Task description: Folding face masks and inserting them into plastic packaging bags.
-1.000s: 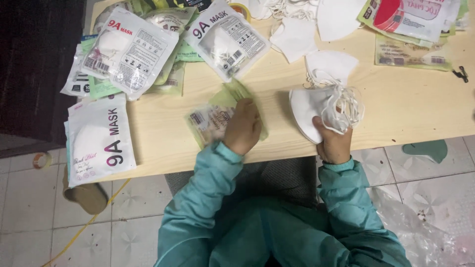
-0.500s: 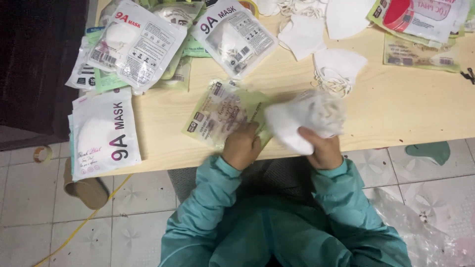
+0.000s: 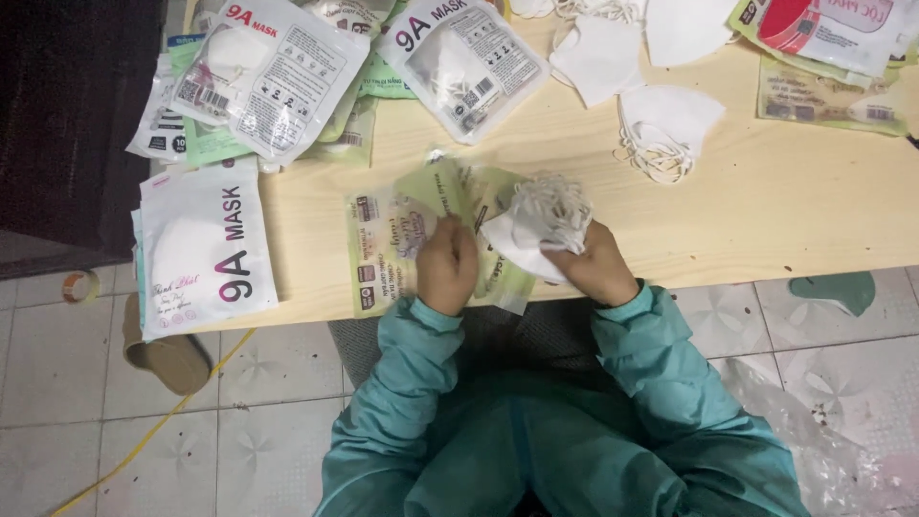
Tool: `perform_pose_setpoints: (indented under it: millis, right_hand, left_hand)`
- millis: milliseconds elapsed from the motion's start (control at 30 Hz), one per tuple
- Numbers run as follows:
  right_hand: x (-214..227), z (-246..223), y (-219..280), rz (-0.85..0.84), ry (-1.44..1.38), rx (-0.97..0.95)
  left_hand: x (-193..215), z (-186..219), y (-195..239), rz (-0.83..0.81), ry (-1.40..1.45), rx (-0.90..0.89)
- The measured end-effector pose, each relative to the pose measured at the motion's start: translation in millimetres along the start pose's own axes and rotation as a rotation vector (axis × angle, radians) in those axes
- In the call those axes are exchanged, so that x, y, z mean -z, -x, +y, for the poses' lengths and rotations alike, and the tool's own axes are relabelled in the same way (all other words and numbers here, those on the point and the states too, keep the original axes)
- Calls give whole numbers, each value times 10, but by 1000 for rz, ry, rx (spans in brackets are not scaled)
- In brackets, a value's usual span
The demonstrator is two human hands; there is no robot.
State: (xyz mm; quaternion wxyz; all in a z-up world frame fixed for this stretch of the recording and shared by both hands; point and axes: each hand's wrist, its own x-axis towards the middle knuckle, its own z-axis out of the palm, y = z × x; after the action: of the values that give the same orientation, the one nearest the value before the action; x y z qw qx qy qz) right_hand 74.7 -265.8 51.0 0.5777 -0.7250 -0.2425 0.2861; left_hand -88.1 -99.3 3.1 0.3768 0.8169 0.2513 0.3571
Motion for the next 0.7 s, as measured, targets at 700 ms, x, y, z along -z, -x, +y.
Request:
perform_pose_setpoints:
  millis: [700]
  right_hand:
    - [-89,-54,162,102,-890,-71]
  left_hand:
    - [17,351,-66,-253,-389,-42]
